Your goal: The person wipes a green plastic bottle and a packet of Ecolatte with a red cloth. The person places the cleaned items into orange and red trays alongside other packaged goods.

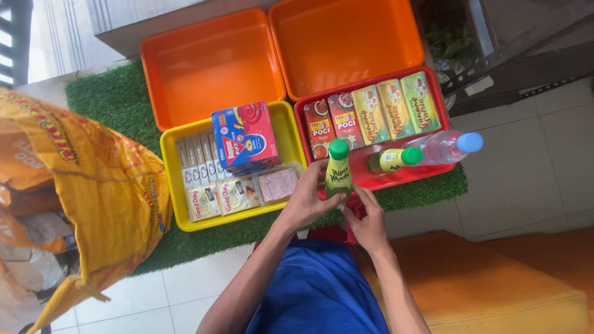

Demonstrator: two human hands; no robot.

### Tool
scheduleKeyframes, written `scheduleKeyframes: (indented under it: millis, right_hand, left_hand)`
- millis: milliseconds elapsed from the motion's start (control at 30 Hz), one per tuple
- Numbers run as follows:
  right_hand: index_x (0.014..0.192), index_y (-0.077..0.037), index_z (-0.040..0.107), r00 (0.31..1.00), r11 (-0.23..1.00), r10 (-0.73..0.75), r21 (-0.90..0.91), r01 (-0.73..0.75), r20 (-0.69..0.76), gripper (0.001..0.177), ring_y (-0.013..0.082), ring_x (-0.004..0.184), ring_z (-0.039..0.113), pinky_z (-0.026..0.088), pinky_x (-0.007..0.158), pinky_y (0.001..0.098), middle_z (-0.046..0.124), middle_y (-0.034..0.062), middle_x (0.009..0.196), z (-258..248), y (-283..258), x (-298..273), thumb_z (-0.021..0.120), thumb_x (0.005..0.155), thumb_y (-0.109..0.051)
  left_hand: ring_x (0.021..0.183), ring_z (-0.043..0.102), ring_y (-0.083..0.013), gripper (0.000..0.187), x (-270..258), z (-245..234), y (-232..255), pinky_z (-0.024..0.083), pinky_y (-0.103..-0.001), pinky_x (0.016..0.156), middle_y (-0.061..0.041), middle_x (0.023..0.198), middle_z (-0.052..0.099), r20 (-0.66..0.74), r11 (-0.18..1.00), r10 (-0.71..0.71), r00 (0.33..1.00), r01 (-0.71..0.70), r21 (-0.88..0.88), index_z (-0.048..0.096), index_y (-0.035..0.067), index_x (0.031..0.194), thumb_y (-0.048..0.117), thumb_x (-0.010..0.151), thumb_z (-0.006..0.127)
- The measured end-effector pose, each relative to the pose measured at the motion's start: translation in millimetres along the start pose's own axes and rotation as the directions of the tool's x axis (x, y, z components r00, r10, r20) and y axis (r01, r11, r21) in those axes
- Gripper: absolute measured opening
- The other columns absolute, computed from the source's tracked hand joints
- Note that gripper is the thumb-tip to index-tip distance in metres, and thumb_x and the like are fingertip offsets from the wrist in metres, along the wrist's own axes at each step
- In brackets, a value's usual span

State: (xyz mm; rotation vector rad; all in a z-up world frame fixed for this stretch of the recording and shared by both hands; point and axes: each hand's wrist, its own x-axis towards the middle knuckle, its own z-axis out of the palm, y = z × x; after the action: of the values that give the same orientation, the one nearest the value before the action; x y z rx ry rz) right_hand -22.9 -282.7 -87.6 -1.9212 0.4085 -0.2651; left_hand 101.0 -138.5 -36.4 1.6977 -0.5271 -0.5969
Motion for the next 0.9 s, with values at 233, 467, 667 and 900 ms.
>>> scheduleKeyframes:
  millis: [233, 467, 667, 900]
  right_hand:
    - [0.137, -0.001, 0.061, 0.996, 0.991, 0.068, -0.110, -0.073, -0.053, 0.059, 0.0293, 0.121, 0.067, 0.053, 0.098, 0.0374, 0.068, 0.0179, 0.132, 2, 25, 27, 0.081, 0.082, -0.008]
    - [0.144, -0.003, 0.054, 0.986, 0.985, 0.168, -0.051, -0.168, -0.001, 0.067, 0.0286, 0.122, 0.067, 0.052, 0.100, 0.0376, 0.068, 0.0202, 0.131, 0, 36, 23, 0.080, 0.083, -0.011]
    - [0.149, -0.007, 0.049, 0.961, 0.965, 0.262, -0.001, -0.263, 0.088, 0.071, 0.0253, 0.117, 0.071, 0.053, 0.096, 0.0358, 0.073, 0.0186, 0.123, -3, 42, 25, 0.078, 0.084, -0.014]
    - [0.148, -0.012, 0.051, 0.931, 0.940, 0.340, -0.028, -0.339, 0.130, 0.070, 0.0254, 0.105, 0.077, 0.055, 0.093, 0.0348, 0.079, 0.0166, 0.111, -4, 54, 30, 0.078, 0.084, -0.018]
  left_hand:
    - [0.119, 0.067, -0.0275, 0.066, 30, 11, -14, 0.057, -0.038, 0.102, -0.014, 0.127, 0.059, -0.033, 1.000, 0.014, 0.999, -0.013, 0.027, 0.052, 0.001, 0.132, 0.004, 0.075, 0.085]
    - [0.118, 0.060, -0.0334, 0.063, 38, 24, -23, 0.051, -0.043, 0.100, -0.015, 0.123, 0.058, -0.017, 0.970, 0.046, 0.999, -0.040, 0.240, 0.054, 0.004, 0.126, 0.007, 0.072, 0.087]
    - [0.123, 0.052, -0.0369, 0.061, 38, 32, -30, 0.046, -0.044, 0.103, -0.015, 0.125, 0.057, -0.047, 0.940, 0.042, 0.998, -0.023, 0.339, 0.055, 0.006, 0.126, 0.008, 0.072, 0.084]
    - [0.120, 0.056, -0.0355, 0.063, 41, 31, -32, 0.047, -0.044, 0.103, -0.015, 0.123, 0.058, -0.056, 0.959, 0.035, 0.998, -0.018, 0.284, 0.055, 0.007, 0.128, 0.009, 0.072, 0.084]
